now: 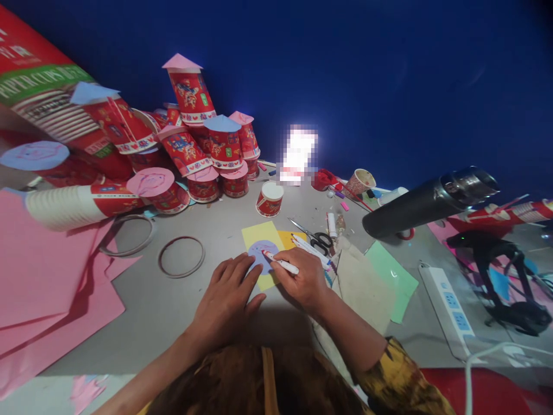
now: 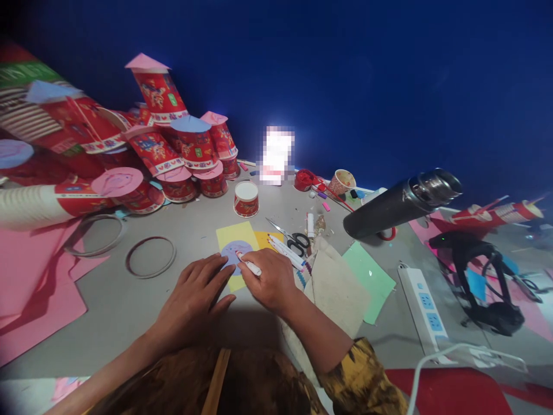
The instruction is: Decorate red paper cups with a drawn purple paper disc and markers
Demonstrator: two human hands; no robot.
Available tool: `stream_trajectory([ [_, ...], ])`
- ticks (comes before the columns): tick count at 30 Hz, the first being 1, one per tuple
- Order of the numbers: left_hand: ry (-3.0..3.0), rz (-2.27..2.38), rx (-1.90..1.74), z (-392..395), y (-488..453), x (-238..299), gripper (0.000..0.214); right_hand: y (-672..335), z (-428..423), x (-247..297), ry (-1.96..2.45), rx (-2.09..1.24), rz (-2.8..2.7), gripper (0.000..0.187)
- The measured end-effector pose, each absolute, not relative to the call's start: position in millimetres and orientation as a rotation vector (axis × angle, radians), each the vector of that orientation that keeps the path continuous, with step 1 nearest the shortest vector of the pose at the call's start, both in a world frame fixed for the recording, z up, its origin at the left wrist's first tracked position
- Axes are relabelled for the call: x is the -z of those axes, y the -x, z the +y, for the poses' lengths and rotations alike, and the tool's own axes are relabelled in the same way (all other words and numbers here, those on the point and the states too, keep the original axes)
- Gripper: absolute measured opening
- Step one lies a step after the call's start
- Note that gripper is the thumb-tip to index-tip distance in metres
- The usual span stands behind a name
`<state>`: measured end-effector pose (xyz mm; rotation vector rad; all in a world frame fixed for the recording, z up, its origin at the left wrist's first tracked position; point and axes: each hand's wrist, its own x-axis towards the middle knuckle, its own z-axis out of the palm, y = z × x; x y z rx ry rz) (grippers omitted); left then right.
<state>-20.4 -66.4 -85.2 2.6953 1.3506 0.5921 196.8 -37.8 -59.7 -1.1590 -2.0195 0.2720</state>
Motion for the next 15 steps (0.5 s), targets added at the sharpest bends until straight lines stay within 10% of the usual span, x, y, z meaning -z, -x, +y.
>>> stream_trajectory([
  [15, -2.684, 1.357, -0.564, -66.2, 20.6, 86.3, 0.043, -198.8, -38.2, 61.1, 1.179, -0.299, -2.045, 0.014],
])
